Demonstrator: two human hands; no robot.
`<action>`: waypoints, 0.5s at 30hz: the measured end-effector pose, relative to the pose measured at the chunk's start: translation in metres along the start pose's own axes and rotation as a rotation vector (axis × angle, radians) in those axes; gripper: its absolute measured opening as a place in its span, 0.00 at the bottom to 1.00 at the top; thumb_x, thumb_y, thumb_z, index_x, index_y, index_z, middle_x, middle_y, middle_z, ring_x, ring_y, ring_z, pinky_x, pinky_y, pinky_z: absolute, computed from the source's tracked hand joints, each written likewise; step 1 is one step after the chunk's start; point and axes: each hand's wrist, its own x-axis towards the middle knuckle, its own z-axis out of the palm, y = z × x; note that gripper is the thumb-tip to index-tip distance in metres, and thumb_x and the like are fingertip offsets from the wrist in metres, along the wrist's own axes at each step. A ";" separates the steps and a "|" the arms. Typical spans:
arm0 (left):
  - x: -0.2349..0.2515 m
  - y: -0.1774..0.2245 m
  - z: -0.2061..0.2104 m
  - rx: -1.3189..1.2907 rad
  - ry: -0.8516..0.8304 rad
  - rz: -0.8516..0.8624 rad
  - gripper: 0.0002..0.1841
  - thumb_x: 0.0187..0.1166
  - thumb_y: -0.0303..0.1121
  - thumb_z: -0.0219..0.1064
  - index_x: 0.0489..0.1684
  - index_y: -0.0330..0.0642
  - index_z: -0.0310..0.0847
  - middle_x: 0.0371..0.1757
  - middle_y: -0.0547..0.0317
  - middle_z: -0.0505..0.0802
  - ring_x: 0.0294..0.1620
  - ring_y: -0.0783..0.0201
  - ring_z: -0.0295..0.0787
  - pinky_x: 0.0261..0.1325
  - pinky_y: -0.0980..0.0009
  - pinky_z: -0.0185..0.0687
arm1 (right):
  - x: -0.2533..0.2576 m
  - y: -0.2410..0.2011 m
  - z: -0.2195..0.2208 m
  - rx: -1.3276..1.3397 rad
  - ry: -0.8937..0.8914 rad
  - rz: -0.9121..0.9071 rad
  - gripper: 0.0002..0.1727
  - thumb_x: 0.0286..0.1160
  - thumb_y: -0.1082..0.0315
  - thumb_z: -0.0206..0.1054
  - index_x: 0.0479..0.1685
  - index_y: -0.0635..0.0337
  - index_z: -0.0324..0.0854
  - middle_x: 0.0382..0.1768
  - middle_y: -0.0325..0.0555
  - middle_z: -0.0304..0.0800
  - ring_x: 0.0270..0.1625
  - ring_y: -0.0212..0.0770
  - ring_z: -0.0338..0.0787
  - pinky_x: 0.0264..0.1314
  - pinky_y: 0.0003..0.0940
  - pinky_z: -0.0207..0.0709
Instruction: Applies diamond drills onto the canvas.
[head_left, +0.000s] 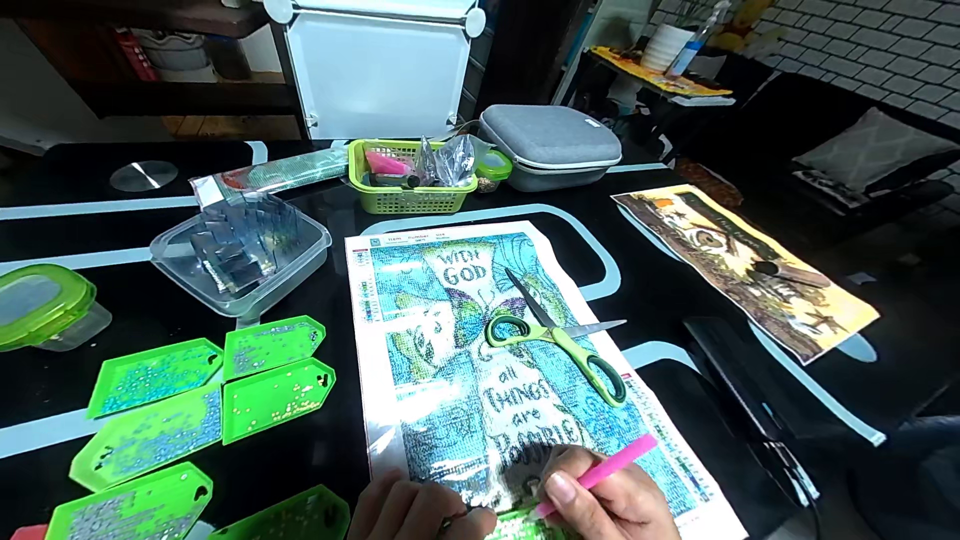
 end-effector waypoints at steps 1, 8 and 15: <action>0.000 0.000 0.000 0.002 0.001 0.001 0.23 0.66 0.53 0.79 0.55 0.52 0.94 0.47 0.53 0.94 0.51 0.50 0.87 0.70 0.47 0.69 | 0.000 0.000 0.001 -0.008 0.055 0.029 0.16 0.94 0.60 0.55 0.38 0.60 0.79 0.27 0.39 0.86 0.32 0.21 0.86 0.37 0.16 0.81; 0.000 0.000 0.000 0.012 0.000 0.003 0.23 0.66 0.53 0.79 0.56 0.52 0.94 0.47 0.54 0.94 0.52 0.50 0.87 0.70 0.47 0.69 | 0.001 -0.002 0.001 -0.067 -0.101 -0.089 0.19 0.93 0.62 0.55 0.32 0.64 0.79 0.26 0.48 0.84 0.34 0.33 0.87 0.42 0.22 0.80; -0.001 0.000 0.001 0.006 0.004 -0.005 0.23 0.66 0.53 0.79 0.55 0.53 0.94 0.48 0.54 0.94 0.53 0.51 0.87 0.71 0.47 0.69 | 0.002 0.000 0.002 -0.091 -0.145 -0.109 0.19 0.93 0.62 0.56 0.31 0.64 0.80 0.26 0.49 0.86 0.35 0.35 0.87 0.43 0.23 0.80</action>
